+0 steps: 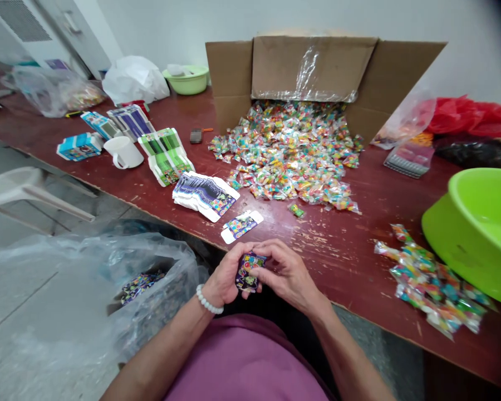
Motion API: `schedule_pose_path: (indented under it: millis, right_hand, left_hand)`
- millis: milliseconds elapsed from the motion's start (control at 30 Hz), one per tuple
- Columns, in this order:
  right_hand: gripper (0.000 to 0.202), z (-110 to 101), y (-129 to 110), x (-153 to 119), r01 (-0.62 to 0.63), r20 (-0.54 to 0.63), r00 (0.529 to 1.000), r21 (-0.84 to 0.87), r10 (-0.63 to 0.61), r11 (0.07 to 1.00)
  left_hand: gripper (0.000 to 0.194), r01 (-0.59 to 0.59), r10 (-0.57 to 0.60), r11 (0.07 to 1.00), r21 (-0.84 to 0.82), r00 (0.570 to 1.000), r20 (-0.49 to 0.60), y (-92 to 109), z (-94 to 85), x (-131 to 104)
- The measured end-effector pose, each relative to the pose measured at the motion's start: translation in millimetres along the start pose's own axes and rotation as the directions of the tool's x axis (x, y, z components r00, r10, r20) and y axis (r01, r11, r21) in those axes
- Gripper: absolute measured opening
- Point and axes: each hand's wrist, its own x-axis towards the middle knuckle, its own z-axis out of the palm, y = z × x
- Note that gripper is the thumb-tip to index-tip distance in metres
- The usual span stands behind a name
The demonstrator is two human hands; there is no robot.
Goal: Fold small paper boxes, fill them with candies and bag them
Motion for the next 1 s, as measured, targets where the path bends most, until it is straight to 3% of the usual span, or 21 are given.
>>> schedule_pose_path:
  millis: [100, 200, 300, 367, 433, 533, 633, 700, 733, 767, 833, 900, 933, 1000]
  right_hand:
    - [0.048, 12.8, -3.1, -4.5, 0.061, 0.021, 0.998, -0.229, -0.058, 0.972]
    - [0.084, 23.8, -7.7, -6.5, 0.089, 0.052, 0.996, -0.502, -0.072, 0.86]
    - [0.085, 31.1, -6.5, -3.8, 0.17, 0.103, 0.985, -0.627, -0.135, 0.76]
    - [0.078, 35.1, -1.9, -0.8, 0.235, 0.118, 0.971, -0.645, -0.209, 0.727]
    - [0.073, 39.4, 3.0, 1.7, 0.283, 0.12, 0.956, -0.626, -0.269, 0.727]
    - [0.071, 48.9, 4.1, 4.7, 0.318, 0.124, 0.946, -0.539, -0.3, 0.78]
    - [0.082, 58.6, -2.0, 9.7, 0.298, 0.139, 0.954, -0.425, -0.264, 0.855]
    - [0.087, 58.1, -2.8, 15.9, 0.28, 0.142, 0.959, -0.37, -0.244, 0.886]
    - [0.085, 54.4, -0.3, 19.8, 0.264, 0.115, 0.964, -0.361, -0.238, 0.894]
    - [0.08, 48.4, 4.6, 24.0, 0.24, 0.07, 0.971, -0.365, -0.23, 0.899]
    - [0.066, 32.3, 21.5, 32.7, 0.156, -0.059, 0.979, -0.399, -0.195, 0.904]
    - [0.058, 16.7, 45.2, 40.3, 0.039, -0.154, 0.981, -0.439, -0.117, 0.898]
    - [0.054, 11.3, 58.5, 43.4, -0.038, -0.182, 0.982, -0.439, -0.048, 0.897]
    - [0.051, 6.7, 84.9, 47.4, -0.173, -0.242, 0.967, -0.408, 0.077, 0.897]
  left_hand:
    - [0.029, -0.064, 0.045, 0.989, -0.137, 0.99, -0.136, -3.1, 1.9, 0.4]
    - [0.03, -0.187, 0.138, 0.964, -0.191, 0.959, -0.247, -6.6, 2.6, -1.8]
    - [0.045, -0.279, 0.244, 0.953, -0.115, 0.937, -0.251, -8.4, -2.1, -5.3]
    - [0.051, -0.341, 0.311, 0.936, -0.083, 0.916, -0.255, -9.1, -6.6, -8.7]
    - [0.057, -0.348, 0.323, 0.934, -0.085, 0.921, -0.218, -9.7, -10.1, -13.2]
    - [0.057, -0.34, 0.335, 0.94, -0.031, 0.935, -0.121, -9.1, -14.8, -22.5]
    - [0.054, -0.364, 0.378, 0.925, 0.108, 0.91, -0.172, -1.3, -28.6, -39.4]
    - [0.057, -0.356, 0.41, 0.907, 0.226, 0.871, -0.272, 11.0, -48.7, -57.6]
    - [0.058, -0.352, 0.45, 0.88, 0.318, 0.83, -0.328, 18.9, -61.6, -68.5]
    - [0.057, -0.336, 0.515, 0.832, 0.441, 0.763, -0.39, 27.5, -75.4, -79.9]
    - [0.048, -0.19, 0.654, 0.675, 0.713, 0.603, -0.458, 43.1, -99.3, -100.4]
    - [0.04, -0.043, 0.744, 0.526, 0.849, 0.507, -0.435, 51.4, -109.0, -110.1]
    - [0.037, -0.016, 0.772, 0.474, 0.881, 0.49, -0.406, 51.8, -106.8, -107.9]
    - [0.03, 0.025, 0.821, 0.249, 0.968, 0.525, -0.225, 46.1, -91.1, -86.5]
